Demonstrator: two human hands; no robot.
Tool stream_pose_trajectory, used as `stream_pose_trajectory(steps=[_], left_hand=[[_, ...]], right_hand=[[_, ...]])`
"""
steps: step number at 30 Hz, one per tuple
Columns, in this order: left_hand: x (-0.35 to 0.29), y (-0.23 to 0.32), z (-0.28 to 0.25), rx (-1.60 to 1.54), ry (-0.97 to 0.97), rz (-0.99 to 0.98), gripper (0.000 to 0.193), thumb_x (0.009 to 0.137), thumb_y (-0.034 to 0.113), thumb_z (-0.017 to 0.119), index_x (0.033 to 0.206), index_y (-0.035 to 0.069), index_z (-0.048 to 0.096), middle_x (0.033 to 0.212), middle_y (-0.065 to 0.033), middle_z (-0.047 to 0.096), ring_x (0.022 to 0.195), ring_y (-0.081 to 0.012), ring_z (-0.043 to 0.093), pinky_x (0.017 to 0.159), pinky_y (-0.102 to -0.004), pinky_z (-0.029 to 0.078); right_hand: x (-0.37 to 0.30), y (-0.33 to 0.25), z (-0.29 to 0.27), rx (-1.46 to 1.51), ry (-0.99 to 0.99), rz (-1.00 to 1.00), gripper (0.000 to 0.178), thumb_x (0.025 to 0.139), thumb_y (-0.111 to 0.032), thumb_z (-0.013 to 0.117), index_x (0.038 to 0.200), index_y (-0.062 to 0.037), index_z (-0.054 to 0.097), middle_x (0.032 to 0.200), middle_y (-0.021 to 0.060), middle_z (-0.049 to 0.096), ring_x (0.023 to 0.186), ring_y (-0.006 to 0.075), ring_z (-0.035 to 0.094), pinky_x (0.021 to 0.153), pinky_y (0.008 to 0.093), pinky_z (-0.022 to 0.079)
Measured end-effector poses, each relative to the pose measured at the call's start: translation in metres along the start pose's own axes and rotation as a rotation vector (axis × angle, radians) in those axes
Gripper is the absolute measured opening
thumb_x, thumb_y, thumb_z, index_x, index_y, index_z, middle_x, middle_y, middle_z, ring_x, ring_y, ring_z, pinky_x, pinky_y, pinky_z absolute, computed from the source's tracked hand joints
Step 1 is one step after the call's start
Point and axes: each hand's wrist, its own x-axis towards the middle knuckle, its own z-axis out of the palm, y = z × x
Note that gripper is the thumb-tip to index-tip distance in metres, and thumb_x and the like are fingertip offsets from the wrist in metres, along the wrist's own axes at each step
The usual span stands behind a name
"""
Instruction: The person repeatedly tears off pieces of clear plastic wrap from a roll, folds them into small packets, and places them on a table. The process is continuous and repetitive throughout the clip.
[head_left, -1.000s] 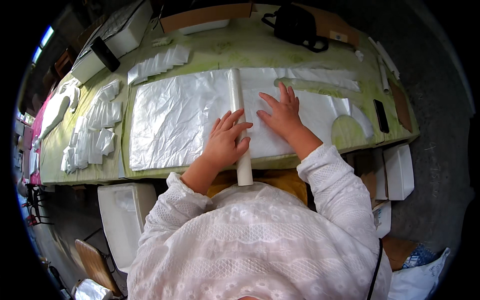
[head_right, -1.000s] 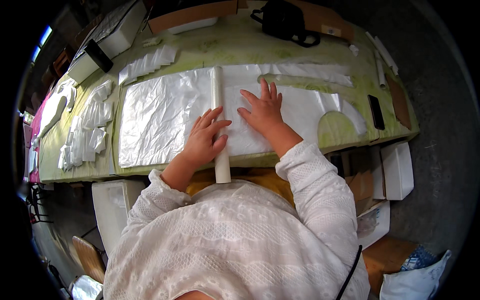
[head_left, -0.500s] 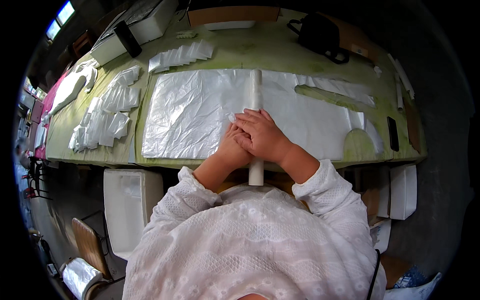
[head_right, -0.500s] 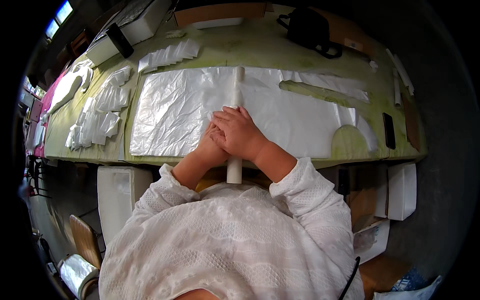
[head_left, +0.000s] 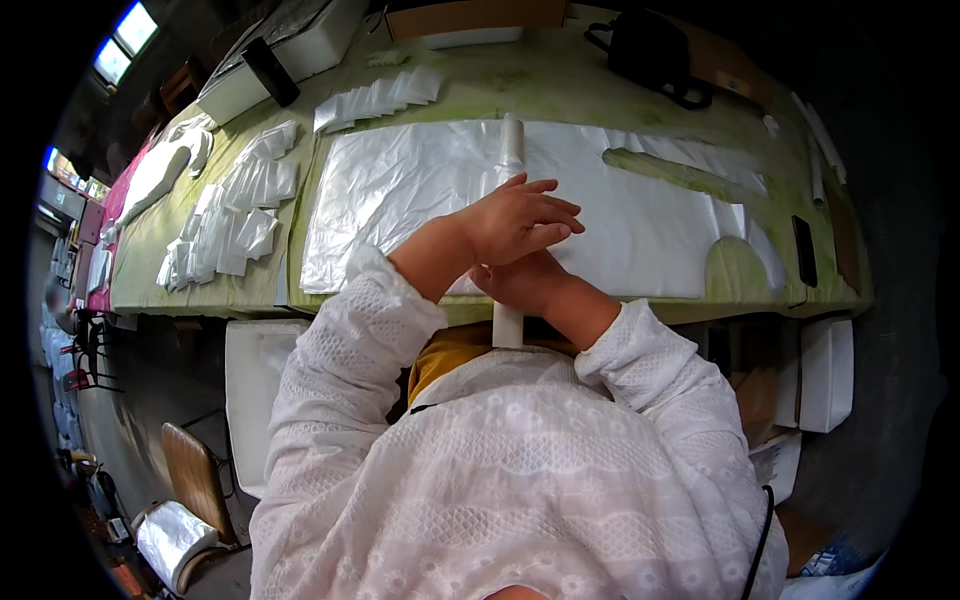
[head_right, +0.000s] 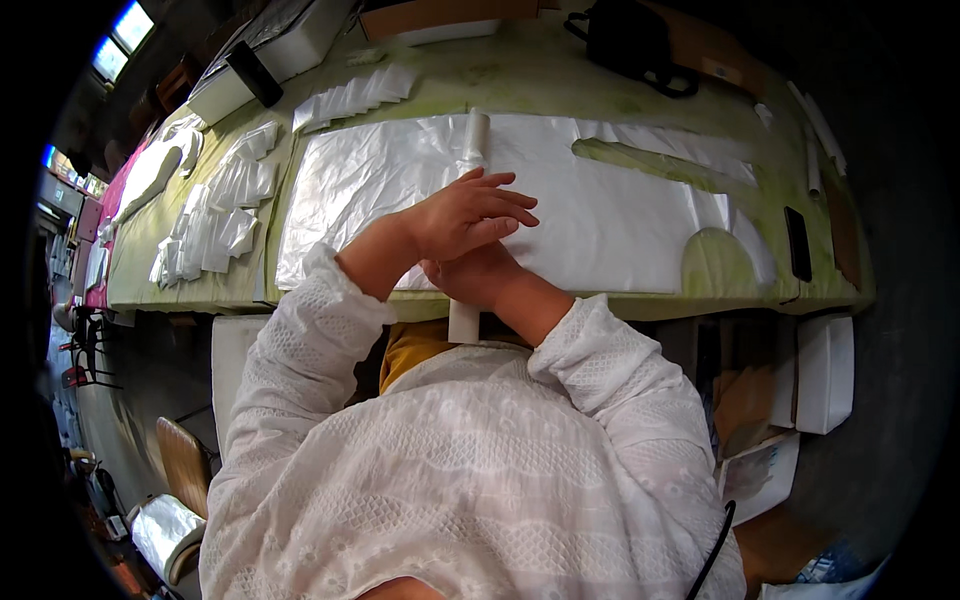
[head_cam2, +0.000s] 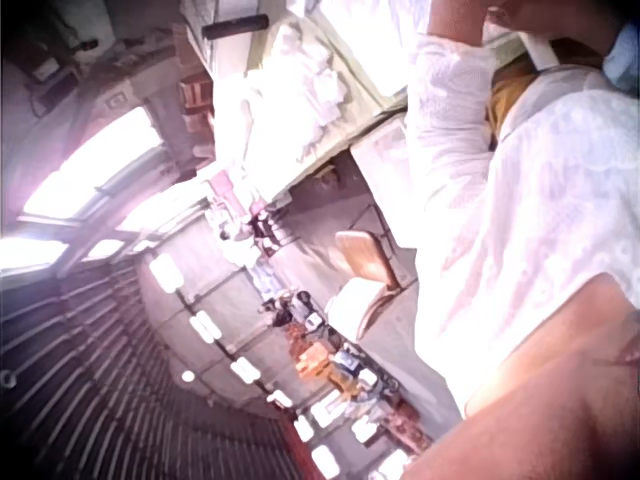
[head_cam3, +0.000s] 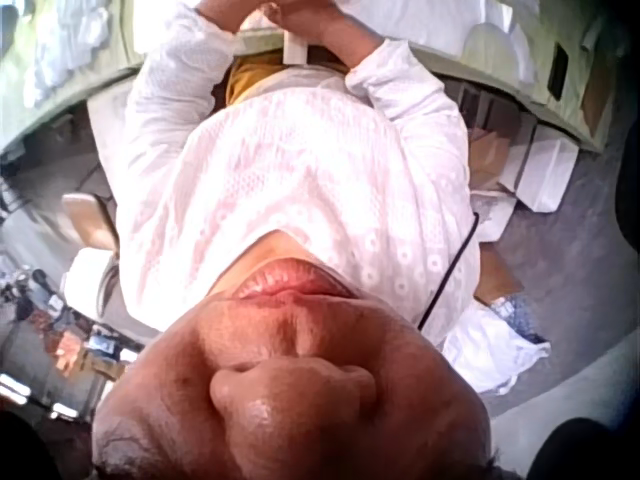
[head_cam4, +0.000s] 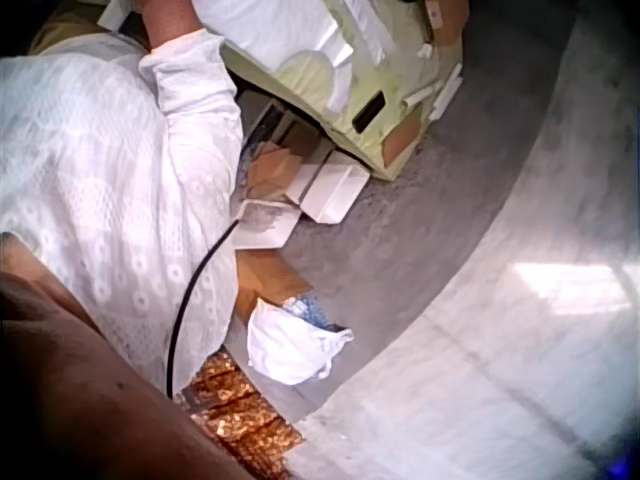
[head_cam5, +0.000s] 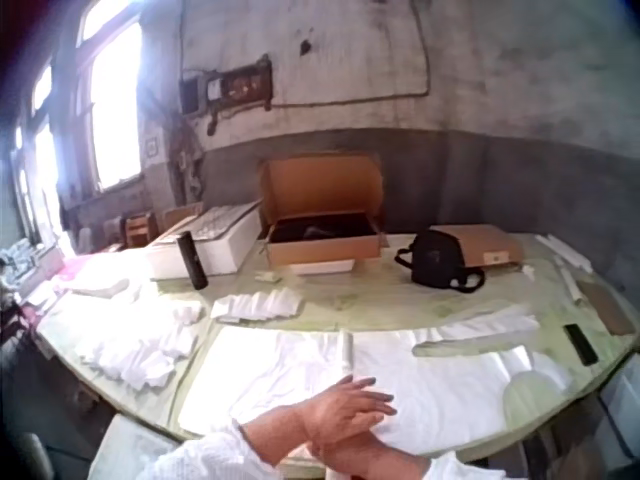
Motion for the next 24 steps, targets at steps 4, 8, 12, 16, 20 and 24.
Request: stream_pose_trajectory(steps=[4, 8, 12, 16, 20, 24], left_hand=[[-0.018, -0.016, -0.003, 0.161, -0.177, -0.215, 0.045, 0.104, 0.047, 0.055, 0.131, 0.014, 0.07, 0.147, -0.0052, 0.059, 0.149, -0.0334, 0.037, 0.124, -0.0518, 0.023], [-0.087, -0.023, -0.008, 0.114, 0.197, -0.478, 0.04, 0.102, 0.047, 0.058, 0.118, 0.014, 0.073, 0.138, -0.0068, 0.064, 0.145, -0.036, 0.04, 0.122, -0.0489, 0.029], [-0.115, -0.013, -0.019, 0.524, 0.516, -0.552, 0.03, 0.087, 0.021, 0.078, 0.114, 0.012, 0.07, 0.136, -0.0087, 0.062, 0.141, -0.0347, 0.045, 0.117, -0.047, 0.039], [-0.095, 0.012, 0.002, 0.495, 0.307, -0.497, 0.06, 0.087, 0.027, 0.077, 0.143, 0.018, 0.057, 0.162, -0.0077, 0.039, 0.153, -0.0366, 0.027, 0.125, -0.0469, 0.028], [-0.135, -0.041, -0.011, 0.46, 0.208, -1.002, 0.062, 0.096, 0.022, 0.062, 0.155, 0.017, 0.044, 0.17, -0.005, 0.025, 0.157, -0.037, 0.018, 0.127, -0.0496, 0.02], [-0.164, -0.073, -0.037, 0.618, 0.37, -1.103, 0.061, 0.1, 0.024, 0.053, 0.159, 0.015, 0.037, 0.168, -0.0098, 0.029, 0.157, -0.0363, 0.019, 0.128, -0.0443, 0.018]], right_hand=[[-0.034, -0.01, -0.025, 0.107, 0.058, -0.306, 0.015, 0.083, -0.007, 0.071, 0.098, -0.0047, 0.073, 0.112, 0.0123, 0.07, 0.112, 0.0323, 0.063, 0.103, 0.0489, 0.047], [-0.097, -0.027, -0.054, 0.126, 0.155, -0.142, 0.018, 0.079, -0.002, 0.073, 0.097, -0.0059, 0.074, 0.114, 0.0115, 0.07, 0.117, 0.0356, 0.063, 0.103, 0.0549, 0.048], [-0.127, -0.019, -0.058, 0.185, 0.172, -0.058, 0.022, 0.079, 0.002, 0.073, 0.1, -0.0056, 0.073, 0.115, 0.0119, 0.07, 0.117, 0.0372, 0.063, 0.102, 0.0509, 0.051], [-0.12, -0.018, -0.049, 0.261, 0.127, -0.121, 0.024, 0.08, 0.003, 0.073, 0.102, -0.0049, 0.072, 0.113, 0.0123, 0.07, 0.113, 0.0377, 0.065, 0.099, 0.0479, 0.053], [-0.124, -0.013, -0.045, 0.287, 0.141, -0.153, 0.024, 0.08, 0.003, 0.073, 0.103, -0.0044, 0.072, 0.112, 0.0124, 0.07, 0.111, 0.0379, 0.065, 0.096, 0.0462, 0.054], [-0.14, -0.005, -0.049, 0.261, 0.196, -0.032, 0.022, 0.081, 0.003, 0.072, 0.102, -0.0045, 0.072, 0.109, 0.0109, 0.071, 0.11, 0.0359, 0.066, 0.095, 0.0447, 0.055]])
